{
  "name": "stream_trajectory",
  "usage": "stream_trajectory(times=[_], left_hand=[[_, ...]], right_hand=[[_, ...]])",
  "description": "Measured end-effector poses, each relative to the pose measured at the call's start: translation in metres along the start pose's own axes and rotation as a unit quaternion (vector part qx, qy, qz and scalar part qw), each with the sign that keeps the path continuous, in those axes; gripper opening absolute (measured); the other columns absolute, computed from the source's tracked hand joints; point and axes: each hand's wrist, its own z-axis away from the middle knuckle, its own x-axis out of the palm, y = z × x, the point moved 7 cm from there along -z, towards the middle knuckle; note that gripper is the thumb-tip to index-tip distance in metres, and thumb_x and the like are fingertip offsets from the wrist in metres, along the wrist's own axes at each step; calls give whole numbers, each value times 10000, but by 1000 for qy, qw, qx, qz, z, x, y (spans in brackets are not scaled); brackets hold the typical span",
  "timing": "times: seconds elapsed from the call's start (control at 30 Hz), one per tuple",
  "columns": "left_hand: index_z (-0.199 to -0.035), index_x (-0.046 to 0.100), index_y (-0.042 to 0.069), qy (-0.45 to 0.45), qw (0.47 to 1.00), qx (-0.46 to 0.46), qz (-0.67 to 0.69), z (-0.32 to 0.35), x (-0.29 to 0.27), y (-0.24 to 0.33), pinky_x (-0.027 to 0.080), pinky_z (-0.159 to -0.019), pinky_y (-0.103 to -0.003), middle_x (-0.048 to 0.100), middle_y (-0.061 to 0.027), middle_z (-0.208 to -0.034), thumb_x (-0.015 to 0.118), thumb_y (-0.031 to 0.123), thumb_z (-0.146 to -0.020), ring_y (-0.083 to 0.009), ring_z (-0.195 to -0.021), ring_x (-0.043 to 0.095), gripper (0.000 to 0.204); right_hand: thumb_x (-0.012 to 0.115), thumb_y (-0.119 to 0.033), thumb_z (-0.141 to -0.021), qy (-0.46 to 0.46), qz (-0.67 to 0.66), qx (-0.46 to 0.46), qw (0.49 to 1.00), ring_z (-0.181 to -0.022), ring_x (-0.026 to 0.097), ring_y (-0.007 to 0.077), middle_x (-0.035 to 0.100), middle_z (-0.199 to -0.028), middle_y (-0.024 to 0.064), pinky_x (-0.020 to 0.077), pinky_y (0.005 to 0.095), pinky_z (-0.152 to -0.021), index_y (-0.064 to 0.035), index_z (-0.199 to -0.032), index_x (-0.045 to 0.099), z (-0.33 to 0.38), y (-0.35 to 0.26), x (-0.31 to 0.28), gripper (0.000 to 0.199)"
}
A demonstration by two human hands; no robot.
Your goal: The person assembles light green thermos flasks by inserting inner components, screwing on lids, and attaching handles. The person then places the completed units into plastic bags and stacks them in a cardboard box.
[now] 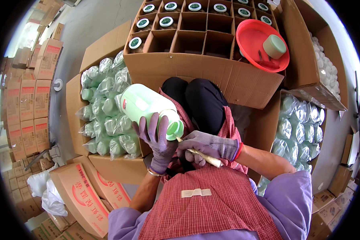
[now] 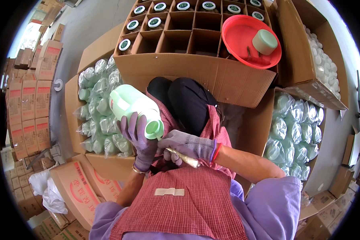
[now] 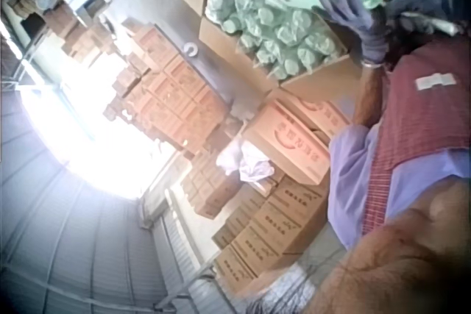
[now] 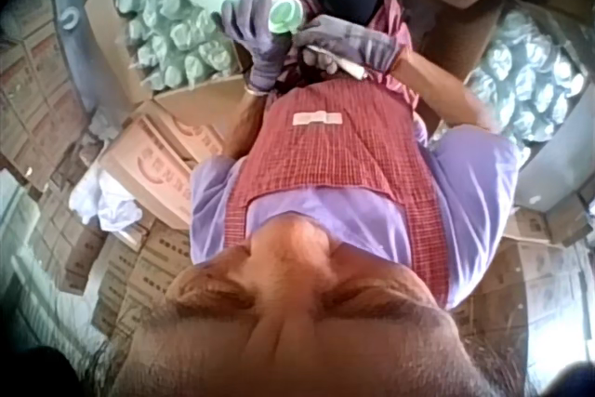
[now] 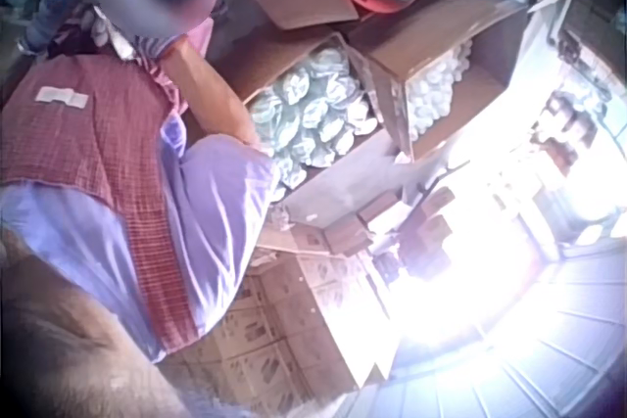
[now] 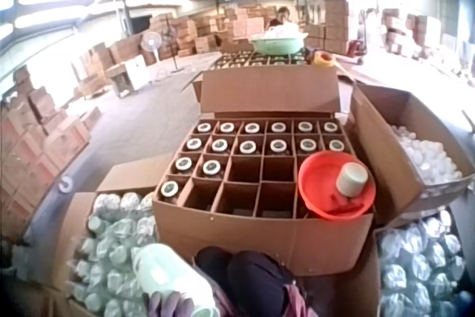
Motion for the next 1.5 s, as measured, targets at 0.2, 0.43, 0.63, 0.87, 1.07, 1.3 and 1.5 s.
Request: stream_trajectory(times=[0.2,0.43,0.63,0.87,1.07,1.3,1.5], left_hand=[[-1291,503,122,6,999,-10,40,1,-5,-9,254,-1132,-637,483,-107,-1366,622,374,-901,-391,-1326,379,480],[-1327,494,103,22,997,-41,57,-1,-7,-13,267,-1130,-625,479,-125,-1388,536,350,-960,-393,-1348,369,445],[-1335,496,52,19,997,-59,42,0,-5,-14,328,-1115,-556,468,-137,-1418,514,310,-956,-412,-1372,367,459],[-1360,476,64,29,991,-80,99,-30,-7,-39,312,-1115,-553,473,-142,-1386,736,358,-827,-408,-1343,366,662],[-1393,429,27,18,952,-205,227,-62,-33,-84,329,-1110,-458,470,-154,-1371,876,198,-656,-330,-1309,420,879],[-1518,327,117,246,536,-343,731,-66,-22,-114,302,-1166,-514,358,-114,-1543,621,254,-890,-330,-1406,358,706],[-1420,429,49,104,412,-456,782,1,33,-36,396,-1081,-440,524,-114,-1386,593,346,-948,-251,-1270,511,581]], right_hand=[[418,-314,-1054,-89,-280,47,955,-402,334,17,451,-627,-30,315,171,-364,-34,-1013,509,-19,10,37,297],[346,-270,-1072,-242,-428,-41,870,-363,373,23,418,-618,-40,316,186,-305,-61,-1082,492,-40,0,64,255],[352,-161,-1072,-498,-529,-130,675,-391,342,14,417,-675,-51,314,148,-371,-81,-1145,481,-37,-27,84,169],[428,-186,-1054,-235,-417,-96,873,-470,426,36,443,-692,-37,348,174,-402,-26,-1238,496,-47,-4,58,253],[596,-289,-974,339,343,-191,855,-628,669,274,654,-804,124,528,396,-558,-27,-1120,498,56,-102,-35,316],[563,-307,-965,686,681,48,251,-903,657,361,616,-1028,201,550,484,-755,-99,-1224,545,152,-235,-176,332],[690,-283,-877,447,431,-497,606,-1111,607,308,621,-1182,166,468,409,-966,-30,-1333,553,92,-185,-28,540]])
